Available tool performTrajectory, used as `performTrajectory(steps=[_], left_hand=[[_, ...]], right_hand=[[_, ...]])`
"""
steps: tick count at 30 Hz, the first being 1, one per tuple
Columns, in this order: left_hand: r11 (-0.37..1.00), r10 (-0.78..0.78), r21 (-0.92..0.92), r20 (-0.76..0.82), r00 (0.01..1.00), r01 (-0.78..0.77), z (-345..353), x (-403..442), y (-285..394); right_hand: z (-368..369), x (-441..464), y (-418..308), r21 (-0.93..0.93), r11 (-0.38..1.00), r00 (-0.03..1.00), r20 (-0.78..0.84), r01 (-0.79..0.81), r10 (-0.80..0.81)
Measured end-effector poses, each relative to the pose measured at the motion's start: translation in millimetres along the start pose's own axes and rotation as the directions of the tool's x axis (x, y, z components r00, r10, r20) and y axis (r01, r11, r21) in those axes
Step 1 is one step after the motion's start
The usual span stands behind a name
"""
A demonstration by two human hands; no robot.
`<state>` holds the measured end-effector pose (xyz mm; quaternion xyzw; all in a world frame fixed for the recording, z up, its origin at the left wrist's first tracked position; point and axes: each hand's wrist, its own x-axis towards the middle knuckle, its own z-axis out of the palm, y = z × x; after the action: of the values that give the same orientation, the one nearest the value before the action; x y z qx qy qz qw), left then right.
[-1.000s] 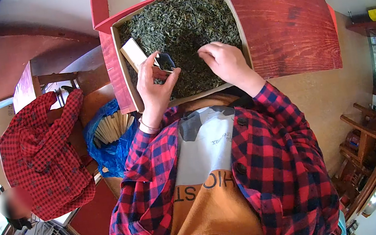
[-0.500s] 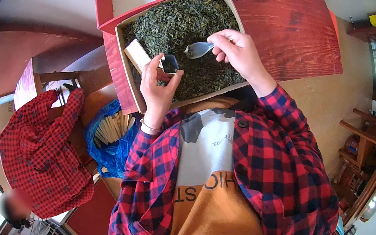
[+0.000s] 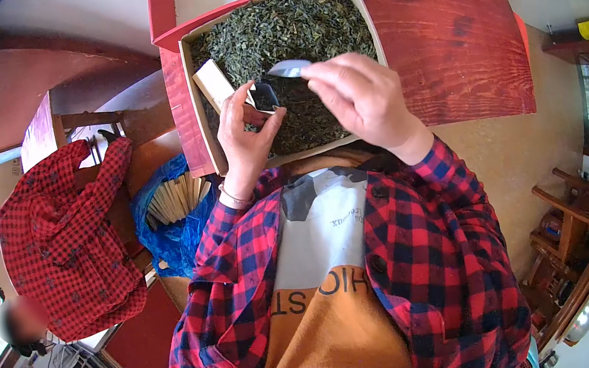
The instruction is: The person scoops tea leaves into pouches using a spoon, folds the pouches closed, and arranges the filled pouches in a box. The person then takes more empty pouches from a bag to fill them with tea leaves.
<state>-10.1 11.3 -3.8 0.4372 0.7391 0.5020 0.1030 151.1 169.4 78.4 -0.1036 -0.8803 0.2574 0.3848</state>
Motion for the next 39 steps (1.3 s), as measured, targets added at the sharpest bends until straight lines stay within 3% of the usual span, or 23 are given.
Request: performTrajectory(steps=[2, 4, 6, 9, 10, 11, 13, 14, 22, 25, 28, 31, 32, 34, 39], left_hand=[[1.0, -0.004, -0.019, -0.008, 1.0, 0.004, 1, -1, -1], [1.0, 0.018, -0.017, -0.026, 0.999, -0.019, 2, 1, 0], [0.999, 0.035, -0.023, -0.038, 0.999, -0.036, 3, 1, -2], [0.999, 0.033, -0.014, -0.026, 0.999, -0.033, 3, 0, -1], [1.0, 0.018, -0.022, -0.015, 1.0, -0.019, 2, 0, -1], [1.0, 0.019, -0.02, -0.015, 1.0, -0.019, 2, 0, -1], [0.999, 0.034, 0.004, -0.034, 0.999, -0.034, 1, 0, 0], [0.999, 0.036, 0.005, -0.034, 0.999, -0.036, 1, 0, 0], [0.999, 0.045, 0.016, -0.022, 0.999, -0.044, 2, 0, -3], [1.0, 0.008, -0.007, 0.01, 1.0, -0.008, 0, 0, 0], [1.0, 0.011, -0.022, 0.007, 1.0, -0.01, 1, 0, -2], [1.0, -0.013, -0.024, 0.013, 1.0, 0.014, 1, -1, -1], [1.0, -0.014, -0.024, 0.012, 1.0, 0.014, 1, -1, 0], [0.999, -0.021, -0.047, 0.011, 1.0, 0.022, 0, -1, 0], [0.999, -0.001, -0.039, -0.002, 1.0, 0.001, 1, 0, 0]], right_hand=[[0, -7, 10, -0.062, 0.981, 0.981, 0.056, -0.181, 0.185], [8, -19, 30, -0.096, 0.977, 0.978, 0.072, -0.191, 0.198], [20, -39, 46, -0.228, 0.931, 0.916, 0.222, -0.285, 0.335], [47, -67, 61, -0.007, 0.87, 0.821, 0.327, -0.493, 0.468], [53, -69, 60, 0.056, 0.755, 0.713, 0.38, -0.653, 0.589], [53, -70, 63, 0.058, 0.756, 0.714, 0.38, -0.652, 0.588], [50, -63, 64, 0.191, 0.555, 0.581, 0.401, -0.809, 0.709], [48, -60, 67, 0.248, 0.521, 0.576, 0.392, -0.817, 0.717], [0, -13, 32, 0.421, 0.517, 0.645, 0.256, -0.745, 0.72], [-3, -6, 12, 0.47, 0.574, 0.711, 0.185, -0.671, 0.679], [3, -4, -2, 0.452, 0.774, 0.888, 0.103, -0.443, 0.448], [2, 2, -10, 0.161, 0.974, 0.985, 0.103, -0.157, 0.141], [3, 2, -10, 0.162, 0.974, 0.985, 0.103, -0.156, 0.141], [6, 2, -9, 0.043, 0.996, 0.997, 0.023, 0.079, -0.08], [-1, -2, 3, -0.018, 1.0, 1.0, -0.02, -0.024, 0.024]])
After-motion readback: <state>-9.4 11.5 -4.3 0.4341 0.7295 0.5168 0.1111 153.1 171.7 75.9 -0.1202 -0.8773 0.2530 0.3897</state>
